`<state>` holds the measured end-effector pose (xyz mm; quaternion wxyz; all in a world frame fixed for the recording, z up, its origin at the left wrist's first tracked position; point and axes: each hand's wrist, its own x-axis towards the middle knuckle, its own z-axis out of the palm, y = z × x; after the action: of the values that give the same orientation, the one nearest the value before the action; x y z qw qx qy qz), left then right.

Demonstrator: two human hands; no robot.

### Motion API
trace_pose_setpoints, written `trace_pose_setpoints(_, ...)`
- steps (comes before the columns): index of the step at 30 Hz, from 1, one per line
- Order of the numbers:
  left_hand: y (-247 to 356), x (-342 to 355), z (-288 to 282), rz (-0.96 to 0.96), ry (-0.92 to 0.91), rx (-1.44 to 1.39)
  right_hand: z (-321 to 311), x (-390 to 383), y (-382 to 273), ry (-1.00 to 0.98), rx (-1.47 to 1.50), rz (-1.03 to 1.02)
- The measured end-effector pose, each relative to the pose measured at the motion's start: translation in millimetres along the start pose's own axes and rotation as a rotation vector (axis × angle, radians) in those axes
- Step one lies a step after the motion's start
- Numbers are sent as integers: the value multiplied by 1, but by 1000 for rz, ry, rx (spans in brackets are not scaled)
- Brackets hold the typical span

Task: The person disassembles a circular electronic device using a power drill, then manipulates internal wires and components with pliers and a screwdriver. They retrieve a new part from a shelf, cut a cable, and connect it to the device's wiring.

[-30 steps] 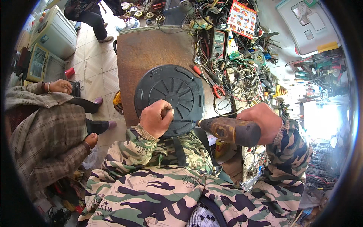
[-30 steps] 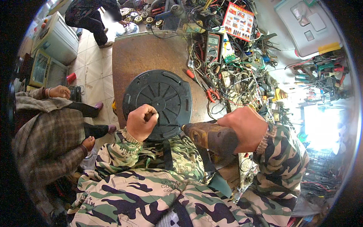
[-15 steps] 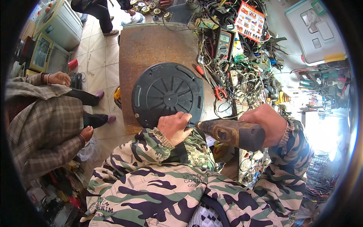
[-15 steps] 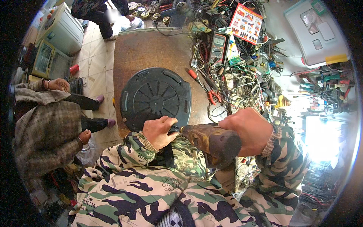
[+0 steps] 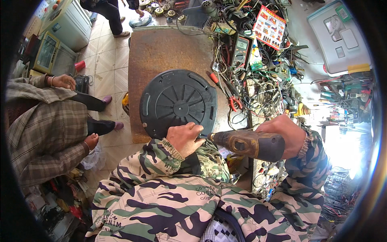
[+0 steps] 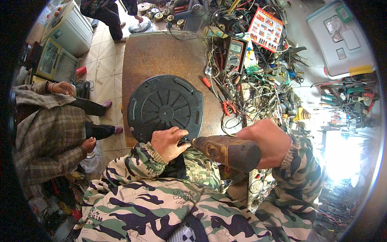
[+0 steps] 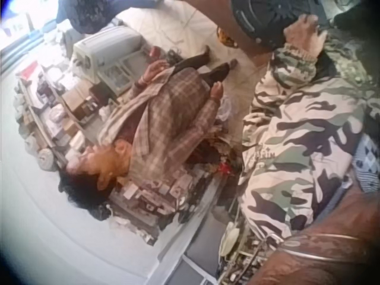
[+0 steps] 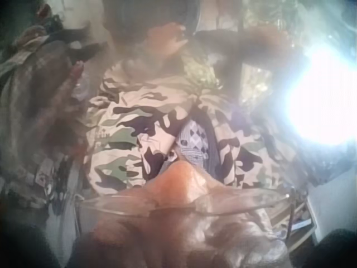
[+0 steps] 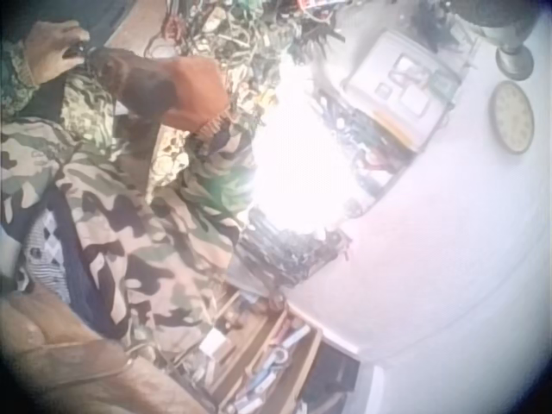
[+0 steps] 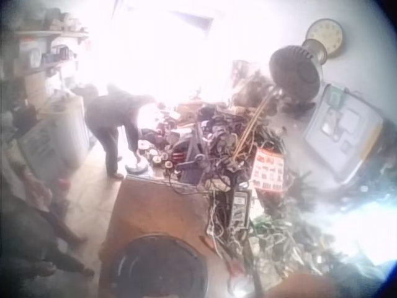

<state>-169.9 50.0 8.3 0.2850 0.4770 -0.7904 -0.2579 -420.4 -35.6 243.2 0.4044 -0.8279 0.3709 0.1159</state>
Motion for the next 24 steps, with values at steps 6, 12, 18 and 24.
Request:
trace_pose_setpoints(6, 1, 2, 1, -4, 12, -17, 6, 2, 3, -25, 5, 29)
trace_pose_setpoints(12, -1, 0, -1, -25, 11, -10, 1, 5, -2, -38, -4, 8)
trace_pose_setpoints(18, 0, 1, 0, -9, 6, -15, 4, 0, 0, -10, 9, 37)
trace_pose_setpoints(24, -1, 1, 1, -12, 6, -18, 4, -2, -1, -22, 23, 56)
